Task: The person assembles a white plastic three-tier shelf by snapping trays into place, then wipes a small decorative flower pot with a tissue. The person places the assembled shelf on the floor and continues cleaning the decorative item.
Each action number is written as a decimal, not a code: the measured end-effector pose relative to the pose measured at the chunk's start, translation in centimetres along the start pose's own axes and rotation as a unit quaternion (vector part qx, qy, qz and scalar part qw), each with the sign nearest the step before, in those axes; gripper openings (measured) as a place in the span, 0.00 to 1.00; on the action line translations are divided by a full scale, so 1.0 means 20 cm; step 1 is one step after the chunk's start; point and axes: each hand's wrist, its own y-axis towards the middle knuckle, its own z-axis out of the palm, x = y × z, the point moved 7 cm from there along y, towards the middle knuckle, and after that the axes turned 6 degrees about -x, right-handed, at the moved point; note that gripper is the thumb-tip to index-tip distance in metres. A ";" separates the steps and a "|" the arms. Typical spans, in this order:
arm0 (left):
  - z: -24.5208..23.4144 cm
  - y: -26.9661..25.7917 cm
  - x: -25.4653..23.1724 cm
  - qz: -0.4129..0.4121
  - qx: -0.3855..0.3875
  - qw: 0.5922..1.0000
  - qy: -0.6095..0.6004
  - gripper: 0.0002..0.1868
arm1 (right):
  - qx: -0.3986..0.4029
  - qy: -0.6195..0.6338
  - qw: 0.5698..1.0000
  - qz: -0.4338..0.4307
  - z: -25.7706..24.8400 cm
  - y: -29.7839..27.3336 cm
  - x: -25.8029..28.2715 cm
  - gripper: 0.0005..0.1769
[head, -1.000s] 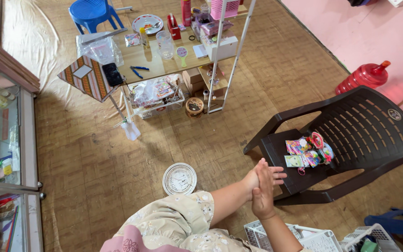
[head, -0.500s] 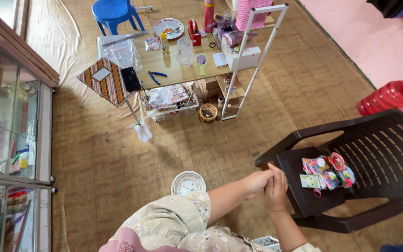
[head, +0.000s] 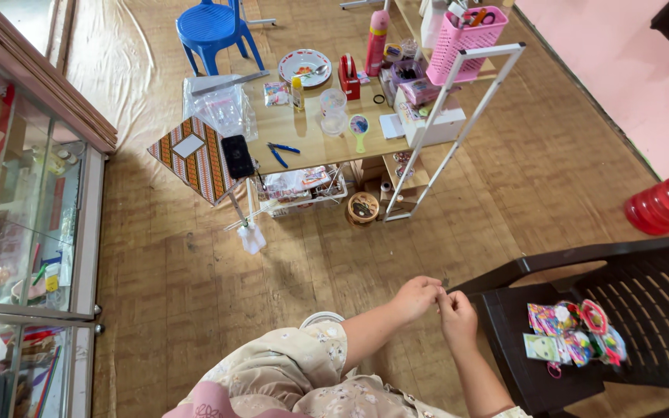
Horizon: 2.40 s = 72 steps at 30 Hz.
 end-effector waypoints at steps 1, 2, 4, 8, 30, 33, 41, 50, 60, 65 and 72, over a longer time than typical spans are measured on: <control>-0.03 0.03 -0.01 0.011 -0.007 1.000 0.000 0.21 | -0.021 -0.009 0.998 -0.066 0.01 0.02 0.06 0.24; -0.07 0.06 -0.01 0.020 -0.013 1.000 0.012 0.19 | -0.042 -0.019 0.990 -0.132 0.03 0.04 0.11 0.28; -0.13 0.09 -0.03 0.036 -0.025 0.998 0.034 0.17 | -0.051 0.004 0.987 -0.153 0.05 0.07 0.14 0.23; -0.18 0.15 -0.05 -0.025 0.007 0.996 -0.084 0.14 | 0.004 0.066 0.998 0.021 0.13 0.14 0.08 0.23; 0.12 0.24 0.04 -0.150 0.117 0.927 -0.324 0.22 | 0.132 0.022 0.927 -0.351 0.10 -0.06 0.77 0.25; 0.27 0.24 -0.07 -0.105 0.162 0.916 -0.353 0.25 | 0.142 -0.001 0.911 -0.386 0.06 0.02 0.75 0.28; 0.54 0.36 -0.21 -0.078 0.201 0.898 -0.384 0.27 | 0.035 -0.084 0.902 -0.422 -0.21 0.36 0.57 0.38; 0.76 0.46 -0.21 -0.124 0.194 0.960 -0.160 0.23 | -0.021 -0.188 0.959 -0.212 -0.51 0.68 0.06 0.29; 0.93 0.51 -0.26 -0.154 0.181 0.971 0.007 0.22 | -0.065 -0.178 0.982 0.030 -0.85 0.74 -0.25 0.23; 1.05 0.69 -0.22 -0.135 0.225 0.963 0.061 0.21 | -0.196 -0.193 0.946 -0.173 -1.03 0.72 -0.29 0.12; 1.27 0.94 -0.17 -0.137 0.299 0.929 0.168 0.19 | -0.341 -0.126 0.922 0.132 -1.36 0.45 -0.64 0.19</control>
